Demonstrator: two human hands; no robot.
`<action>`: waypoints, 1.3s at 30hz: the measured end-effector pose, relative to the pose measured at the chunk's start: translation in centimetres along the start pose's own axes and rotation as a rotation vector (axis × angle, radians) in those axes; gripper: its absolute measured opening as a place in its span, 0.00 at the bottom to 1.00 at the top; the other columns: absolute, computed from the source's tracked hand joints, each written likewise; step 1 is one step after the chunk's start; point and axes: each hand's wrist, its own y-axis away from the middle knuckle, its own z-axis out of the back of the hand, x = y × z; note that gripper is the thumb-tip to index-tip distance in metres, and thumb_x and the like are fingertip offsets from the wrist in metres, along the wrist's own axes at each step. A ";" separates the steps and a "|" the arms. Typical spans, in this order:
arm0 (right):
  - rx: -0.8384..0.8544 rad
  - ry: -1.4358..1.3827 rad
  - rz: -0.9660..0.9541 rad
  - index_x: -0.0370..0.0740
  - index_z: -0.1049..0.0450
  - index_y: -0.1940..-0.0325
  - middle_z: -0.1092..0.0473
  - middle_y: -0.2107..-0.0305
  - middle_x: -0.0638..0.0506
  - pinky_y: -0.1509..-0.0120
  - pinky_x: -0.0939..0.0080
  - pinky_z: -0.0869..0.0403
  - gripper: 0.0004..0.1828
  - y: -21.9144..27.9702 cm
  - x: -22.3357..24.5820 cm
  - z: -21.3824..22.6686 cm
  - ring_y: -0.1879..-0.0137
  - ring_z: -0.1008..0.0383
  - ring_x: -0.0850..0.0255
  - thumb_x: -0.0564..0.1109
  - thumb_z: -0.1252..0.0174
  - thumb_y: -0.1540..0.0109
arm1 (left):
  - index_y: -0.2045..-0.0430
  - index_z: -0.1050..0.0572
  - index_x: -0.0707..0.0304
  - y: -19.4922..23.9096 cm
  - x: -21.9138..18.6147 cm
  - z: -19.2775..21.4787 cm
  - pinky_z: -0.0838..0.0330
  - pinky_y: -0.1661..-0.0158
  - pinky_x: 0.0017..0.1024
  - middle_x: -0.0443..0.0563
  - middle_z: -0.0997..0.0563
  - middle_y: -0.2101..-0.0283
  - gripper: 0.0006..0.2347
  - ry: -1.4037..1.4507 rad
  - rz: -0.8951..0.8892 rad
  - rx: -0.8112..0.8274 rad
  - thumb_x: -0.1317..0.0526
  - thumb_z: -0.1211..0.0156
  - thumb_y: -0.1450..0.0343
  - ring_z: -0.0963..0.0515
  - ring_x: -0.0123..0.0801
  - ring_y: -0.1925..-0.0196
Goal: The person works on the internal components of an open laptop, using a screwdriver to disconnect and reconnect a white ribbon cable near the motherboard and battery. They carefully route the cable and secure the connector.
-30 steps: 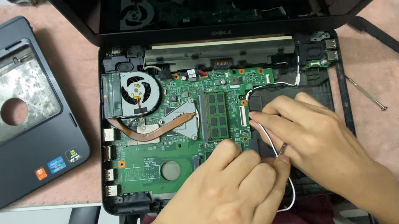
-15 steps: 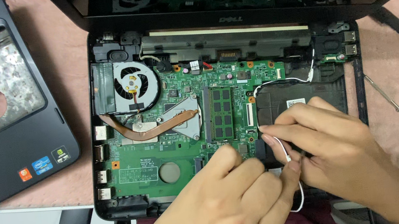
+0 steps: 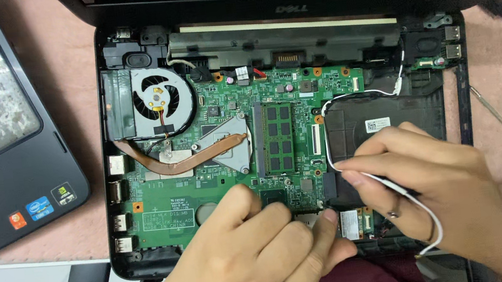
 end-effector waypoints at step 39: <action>0.204 0.486 0.406 0.34 0.23 0.35 0.25 0.50 0.48 0.57 0.48 0.30 0.16 0.4 -0.6 1.5 0.61 0.28 0.50 0.41 0.39 0.27 | 0.53 0.15 0.53 -6.0 7.4 1.8 0.33 0.42 0.50 0.57 0.26 0.40 0.24 -0.183 -0.200 0.416 0.33 0.27 0.25 0.27 0.51 0.41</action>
